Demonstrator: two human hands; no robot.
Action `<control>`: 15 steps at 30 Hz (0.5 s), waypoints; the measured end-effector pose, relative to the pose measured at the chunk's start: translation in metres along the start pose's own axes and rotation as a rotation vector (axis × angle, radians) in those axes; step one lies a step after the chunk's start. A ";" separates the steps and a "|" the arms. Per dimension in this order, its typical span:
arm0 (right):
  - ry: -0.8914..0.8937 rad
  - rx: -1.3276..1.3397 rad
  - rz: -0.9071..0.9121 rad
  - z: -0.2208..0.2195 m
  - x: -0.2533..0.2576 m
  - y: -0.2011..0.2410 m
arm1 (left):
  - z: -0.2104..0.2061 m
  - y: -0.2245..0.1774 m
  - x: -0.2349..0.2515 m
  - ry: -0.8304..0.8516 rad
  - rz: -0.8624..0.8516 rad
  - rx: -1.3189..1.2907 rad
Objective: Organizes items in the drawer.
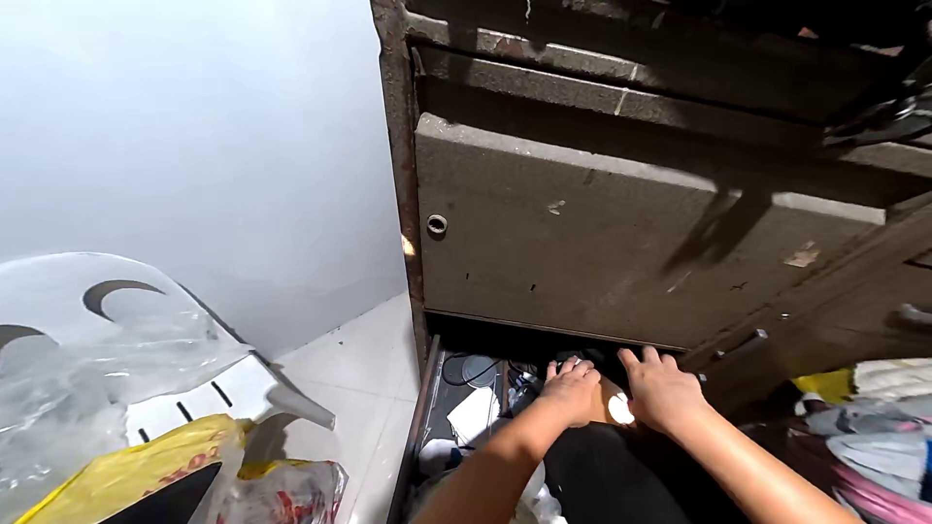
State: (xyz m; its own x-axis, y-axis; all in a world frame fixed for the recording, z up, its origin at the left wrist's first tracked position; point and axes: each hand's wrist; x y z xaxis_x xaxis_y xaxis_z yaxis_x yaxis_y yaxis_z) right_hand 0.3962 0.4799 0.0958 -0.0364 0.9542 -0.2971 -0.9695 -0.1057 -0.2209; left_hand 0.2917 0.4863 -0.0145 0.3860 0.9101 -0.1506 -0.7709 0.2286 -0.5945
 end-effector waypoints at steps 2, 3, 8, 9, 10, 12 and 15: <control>0.020 -0.094 -0.083 -0.010 -0.001 0.003 | 0.004 0.000 0.003 0.014 -0.037 0.027; 0.010 -0.130 -0.103 -0.013 -0.001 0.007 | 0.006 -0.001 0.004 0.014 -0.039 0.041; -0.196 -0.312 0.023 -0.044 0.014 0.015 | 0.006 -0.002 0.004 0.018 -0.023 0.055; -0.179 -0.342 0.038 -0.045 0.019 0.015 | 0.007 -0.003 0.003 0.031 -0.031 0.077; -0.147 -0.351 0.042 -0.044 0.021 0.017 | 0.007 -0.004 0.002 0.044 -0.034 0.095; -0.084 -0.268 0.058 -0.032 0.021 0.022 | 0.008 -0.004 -0.001 0.069 -0.007 0.099; -0.180 -0.105 0.151 -0.009 0.017 0.018 | 0.006 -0.003 -0.005 0.083 0.023 0.064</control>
State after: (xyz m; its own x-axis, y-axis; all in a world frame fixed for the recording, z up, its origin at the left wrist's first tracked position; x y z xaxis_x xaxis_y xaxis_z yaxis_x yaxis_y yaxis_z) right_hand 0.3806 0.4917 0.0783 -0.2306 0.9588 -0.1660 -0.9196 -0.2705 -0.2848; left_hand 0.2893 0.4833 -0.0069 0.4063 0.8844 -0.2299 -0.8098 0.2319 -0.5389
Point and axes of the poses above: each hand's wrist, its own x-axis towards the middle knuckle, its own z-axis out of the back of the hand, y = z × x, and after that the axes turned 12 degrees about -y, right-handed
